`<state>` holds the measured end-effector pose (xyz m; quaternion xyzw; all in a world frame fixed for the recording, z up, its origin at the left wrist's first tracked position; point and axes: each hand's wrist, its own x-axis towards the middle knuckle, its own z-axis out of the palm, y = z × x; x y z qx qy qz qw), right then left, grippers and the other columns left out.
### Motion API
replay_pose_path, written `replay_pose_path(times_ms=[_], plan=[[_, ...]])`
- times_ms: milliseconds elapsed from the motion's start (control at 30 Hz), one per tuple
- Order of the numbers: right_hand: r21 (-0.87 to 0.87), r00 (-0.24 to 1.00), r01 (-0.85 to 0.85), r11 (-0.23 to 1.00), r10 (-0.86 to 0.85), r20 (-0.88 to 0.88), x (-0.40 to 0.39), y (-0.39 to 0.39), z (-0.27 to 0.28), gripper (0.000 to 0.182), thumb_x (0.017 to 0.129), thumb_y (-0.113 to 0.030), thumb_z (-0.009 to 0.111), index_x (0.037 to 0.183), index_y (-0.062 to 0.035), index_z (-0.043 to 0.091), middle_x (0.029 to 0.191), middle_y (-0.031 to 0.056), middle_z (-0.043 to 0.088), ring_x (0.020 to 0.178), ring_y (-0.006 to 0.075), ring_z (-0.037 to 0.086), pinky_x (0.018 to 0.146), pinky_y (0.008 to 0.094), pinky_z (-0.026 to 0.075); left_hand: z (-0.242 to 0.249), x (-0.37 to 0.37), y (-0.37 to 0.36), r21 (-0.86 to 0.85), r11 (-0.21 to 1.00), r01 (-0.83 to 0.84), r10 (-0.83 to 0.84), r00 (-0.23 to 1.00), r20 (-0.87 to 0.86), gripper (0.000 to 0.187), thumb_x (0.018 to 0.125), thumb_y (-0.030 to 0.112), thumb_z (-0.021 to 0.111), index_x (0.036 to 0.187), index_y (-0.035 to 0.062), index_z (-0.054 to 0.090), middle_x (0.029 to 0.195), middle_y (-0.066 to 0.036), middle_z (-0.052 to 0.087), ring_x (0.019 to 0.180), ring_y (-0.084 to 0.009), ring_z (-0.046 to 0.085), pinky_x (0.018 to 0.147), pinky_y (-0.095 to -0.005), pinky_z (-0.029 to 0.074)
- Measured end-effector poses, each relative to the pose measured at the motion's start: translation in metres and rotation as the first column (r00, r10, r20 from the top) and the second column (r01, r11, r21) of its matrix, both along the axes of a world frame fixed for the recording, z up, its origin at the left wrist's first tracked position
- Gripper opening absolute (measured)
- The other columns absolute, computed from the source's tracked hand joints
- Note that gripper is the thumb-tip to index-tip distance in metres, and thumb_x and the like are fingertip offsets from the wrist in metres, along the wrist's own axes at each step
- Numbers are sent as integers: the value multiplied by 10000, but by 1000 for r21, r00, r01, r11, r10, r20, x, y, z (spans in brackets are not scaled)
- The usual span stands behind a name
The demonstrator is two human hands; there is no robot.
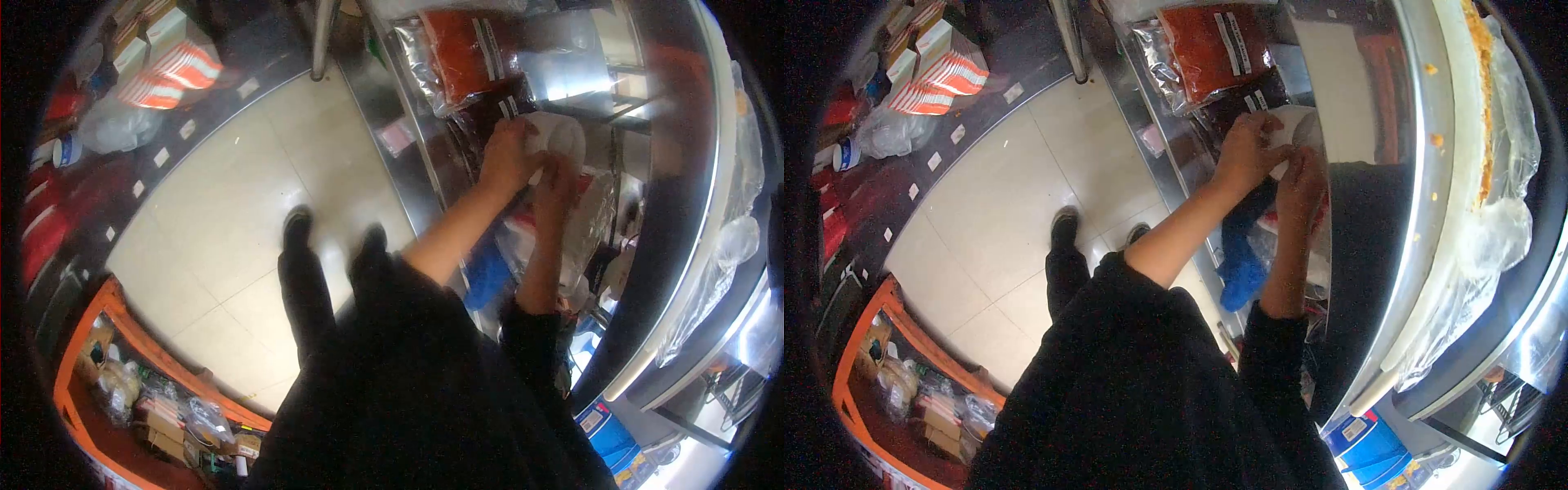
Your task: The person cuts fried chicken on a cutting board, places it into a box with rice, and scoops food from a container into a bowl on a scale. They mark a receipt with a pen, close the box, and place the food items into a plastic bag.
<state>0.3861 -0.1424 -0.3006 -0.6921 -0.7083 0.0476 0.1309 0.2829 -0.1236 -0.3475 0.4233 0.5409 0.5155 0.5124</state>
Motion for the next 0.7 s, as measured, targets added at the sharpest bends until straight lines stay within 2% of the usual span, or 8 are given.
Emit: replay_pose_path(times_ms=[100,200,300,400,500,600,667,700], plan=[[-34,968,243,969,-245,-59,-17,-6,3,322,933,-222,397,1020,24,586,973,223,599,863,364,577,770,406,445,1,0,4,14,999,39,-39,999,1,397,613,141,744,952,31,569,904,-161,547,806,-295,567,714,-366,468],[-25,951,277,961,-277,-137,-17,-15,-5,297,937,-248,389,1019,-16,553,995,187,567,948,331,534,826,381,396,3,-4,7,32,998,55,-54,998,-42,389,611,122,725,955,25,570,904,-177,546,827,-336,555,741,-392,456],[-197,954,247,949,-274,-123,-18,-14,7,301,936,-251,397,1045,-20,556,993,178,586,955,330,547,831,373,402,-1,-7,6,-8,997,81,-82,996,-46,355,621,97,699,942,10,574,891,-188,551,848,-361,549,759,-408,448],[-222,985,145,964,-163,-64,-7,-10,0,289,922,-244,426,1047,-29,574,975,168,605,915,323,574,805,382,418,-13,-6,8,-16,991,130,-130,990,-49,334,631,71,678,941,4,574,891,-194,553,862,-363,554,760,-414,452],[-156,996,76,985,-81,-25,-3,-3,-11,266,895,-233,477,996,-20,598,912,172,616,836,318,587,760,384,431,-14,-6,8,-4,985,175,-175,984,-25,333,643,51,659,960,8,567,940,-202,544,896,-368,556,770,-421,459],[-254,976,214,943,-219,9,-4,0,-6,265,858,-233,528,938,6,609,878,171,621,792,298,586,720,375,436,-4,-9,7,-19,980,198,-198,980,-21,293,661,44,630,943,0,564,938,-211,544,899,-377,553,774,-435,454],[-207,977,193,959,-207,-49,4,-3,-10,259,842,-230,551,902,15,610,838,163,625,750,284,582,701,369,435,2,-11,7,-75,973,216,-221,974,-53,267,676,41,609,934,-6,561,936,-218,543,895,-386,550,778,-445,448],[-183,977,181,966,-199,-80,7,-3,-12,257,834,-229,563,884,20,610,819,159,627,730,277,580,692,366,435,0,-8,6,-40,983,179,-181,982,-56,262,680,37,600,935,-8,558,935,-221,541,896,-391,547,779,-448,446]])
